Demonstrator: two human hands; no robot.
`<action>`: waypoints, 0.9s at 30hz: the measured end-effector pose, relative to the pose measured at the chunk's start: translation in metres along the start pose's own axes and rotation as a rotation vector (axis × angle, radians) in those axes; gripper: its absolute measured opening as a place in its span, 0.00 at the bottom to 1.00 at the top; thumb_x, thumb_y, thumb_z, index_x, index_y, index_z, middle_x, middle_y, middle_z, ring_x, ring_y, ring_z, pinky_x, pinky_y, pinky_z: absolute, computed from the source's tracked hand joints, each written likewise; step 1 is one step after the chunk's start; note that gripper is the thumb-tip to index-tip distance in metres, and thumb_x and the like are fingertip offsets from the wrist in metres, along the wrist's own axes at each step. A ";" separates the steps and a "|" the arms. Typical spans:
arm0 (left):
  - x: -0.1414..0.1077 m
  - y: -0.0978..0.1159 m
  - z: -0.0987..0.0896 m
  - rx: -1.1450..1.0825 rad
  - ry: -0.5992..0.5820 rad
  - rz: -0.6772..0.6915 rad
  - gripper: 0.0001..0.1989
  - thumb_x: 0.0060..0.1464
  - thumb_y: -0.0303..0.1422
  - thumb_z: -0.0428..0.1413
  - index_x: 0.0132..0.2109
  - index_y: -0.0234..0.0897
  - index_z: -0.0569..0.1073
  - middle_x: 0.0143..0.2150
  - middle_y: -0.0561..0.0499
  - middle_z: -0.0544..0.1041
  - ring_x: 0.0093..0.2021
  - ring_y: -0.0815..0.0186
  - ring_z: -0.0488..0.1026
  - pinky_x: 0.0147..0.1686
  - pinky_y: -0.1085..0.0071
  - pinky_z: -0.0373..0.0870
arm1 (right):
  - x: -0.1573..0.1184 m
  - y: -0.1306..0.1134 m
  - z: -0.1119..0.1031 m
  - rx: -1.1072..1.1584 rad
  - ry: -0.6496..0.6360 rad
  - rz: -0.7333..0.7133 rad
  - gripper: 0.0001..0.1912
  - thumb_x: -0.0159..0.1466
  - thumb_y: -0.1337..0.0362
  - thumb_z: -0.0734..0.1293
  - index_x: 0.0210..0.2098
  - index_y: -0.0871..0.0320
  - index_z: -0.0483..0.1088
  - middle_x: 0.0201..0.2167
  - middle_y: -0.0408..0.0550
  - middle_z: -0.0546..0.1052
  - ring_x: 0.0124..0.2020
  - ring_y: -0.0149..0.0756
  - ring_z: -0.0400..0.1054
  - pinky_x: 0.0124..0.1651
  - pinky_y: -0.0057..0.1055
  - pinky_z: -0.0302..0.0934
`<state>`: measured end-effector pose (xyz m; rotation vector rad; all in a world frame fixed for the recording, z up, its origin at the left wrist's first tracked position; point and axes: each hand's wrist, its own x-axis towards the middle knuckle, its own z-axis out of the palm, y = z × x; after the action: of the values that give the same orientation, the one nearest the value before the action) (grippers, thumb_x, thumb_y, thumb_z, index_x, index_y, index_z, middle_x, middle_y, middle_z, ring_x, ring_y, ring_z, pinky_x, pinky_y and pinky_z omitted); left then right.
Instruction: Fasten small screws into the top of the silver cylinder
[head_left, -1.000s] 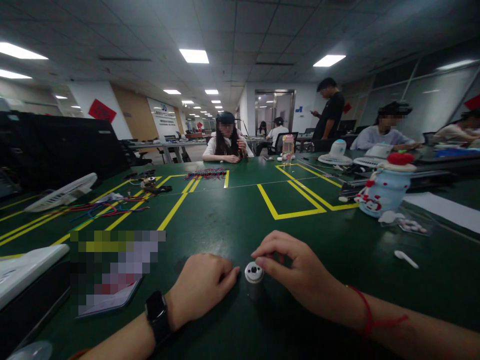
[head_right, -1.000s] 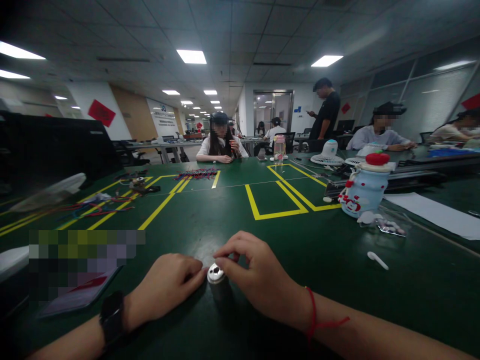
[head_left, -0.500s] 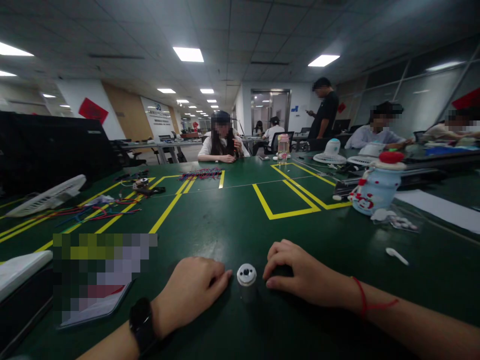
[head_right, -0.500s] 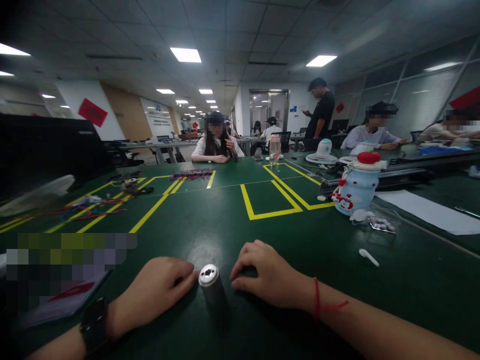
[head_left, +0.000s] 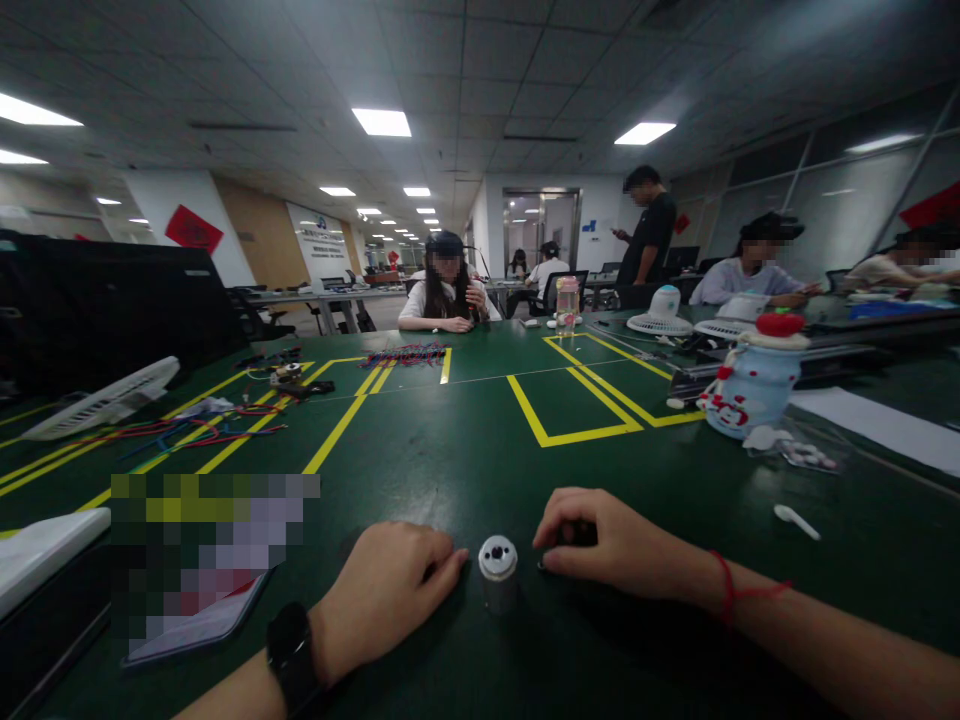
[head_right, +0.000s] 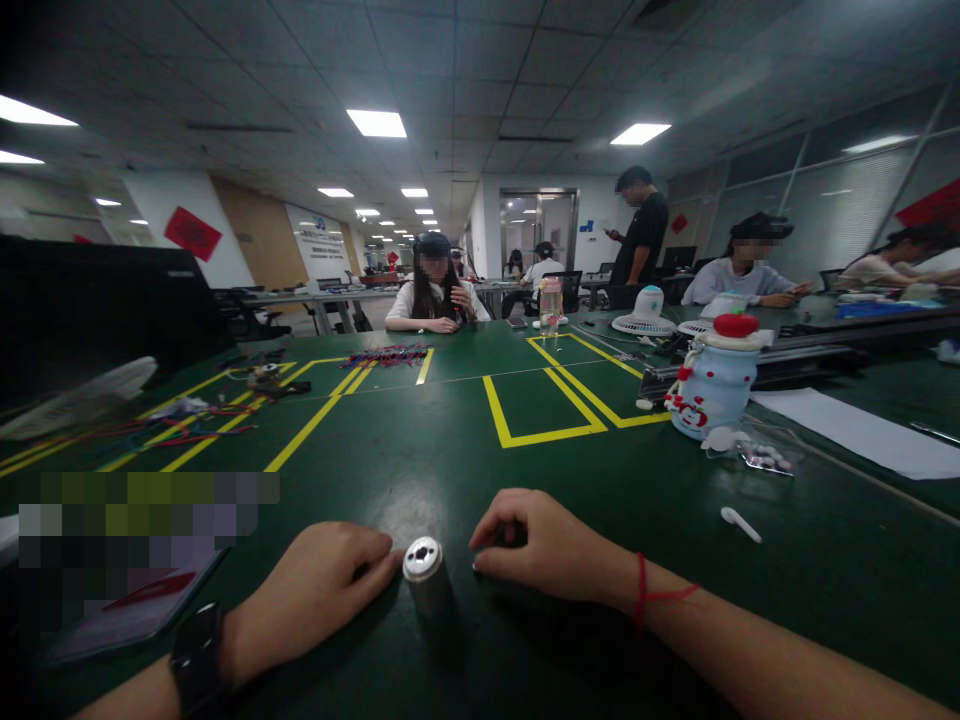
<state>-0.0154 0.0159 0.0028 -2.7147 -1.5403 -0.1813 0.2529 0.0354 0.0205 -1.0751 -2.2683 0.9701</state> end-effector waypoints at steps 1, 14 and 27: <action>0.000 0.000 0.000 -0.005 -0.001 0.000 0.22 0.65 0.38 0.43 0.26 0.37 0.70 0.22 0.53 0.71 0.22 0.69 0.65 0.24 0.69 0.47 | -0.002 -0.002 0.000 -0.064 -0.028 -0.066 0.09 0.56 0.62 0.71 0.36 0.57 0.76 0.37 0.46 0.74 0.37 0.34 0.67 0.40 0.31 0.60; 0.000 0.001 -0.001 0.006 -0.021 -0.023 0.21 0.65 0.39 0.43 0.26 0.38 0.70 0.24 0.52 0.74 0.24 0.68 0.67 0.25 0.69 0.47 | -0.001 -0.004 0.010 -0.095 0.081 -0.048 0.05 0.60 0.66 0.68 0.35 0.57 0.76 0.32 0.44 0.74 0.32 0.32 0.66 0.35 0.29 0.59; -0.001 0.003 0.002 0.014 0.025 -0.047 0.22 0.64 0.38 0.44 0.25 0.37 0.72 0.22 0.51 0.74 0.22 0.68 0.66 0.24 0.69 0.45 | 0.003 -0.044 0.031 -0.132 0.257 -0.401 0.07 0.63 0.70 0.65 0.39 0.56 0.73 0.37 0.46 0.75 0.40 0.35 0.67 0.44 0.34 0.59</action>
<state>-0.0130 0.0138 0.0008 -2.6570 -1.5936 -0.2030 0.2101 0.0061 0.0335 -0.7041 -2.2337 0.4965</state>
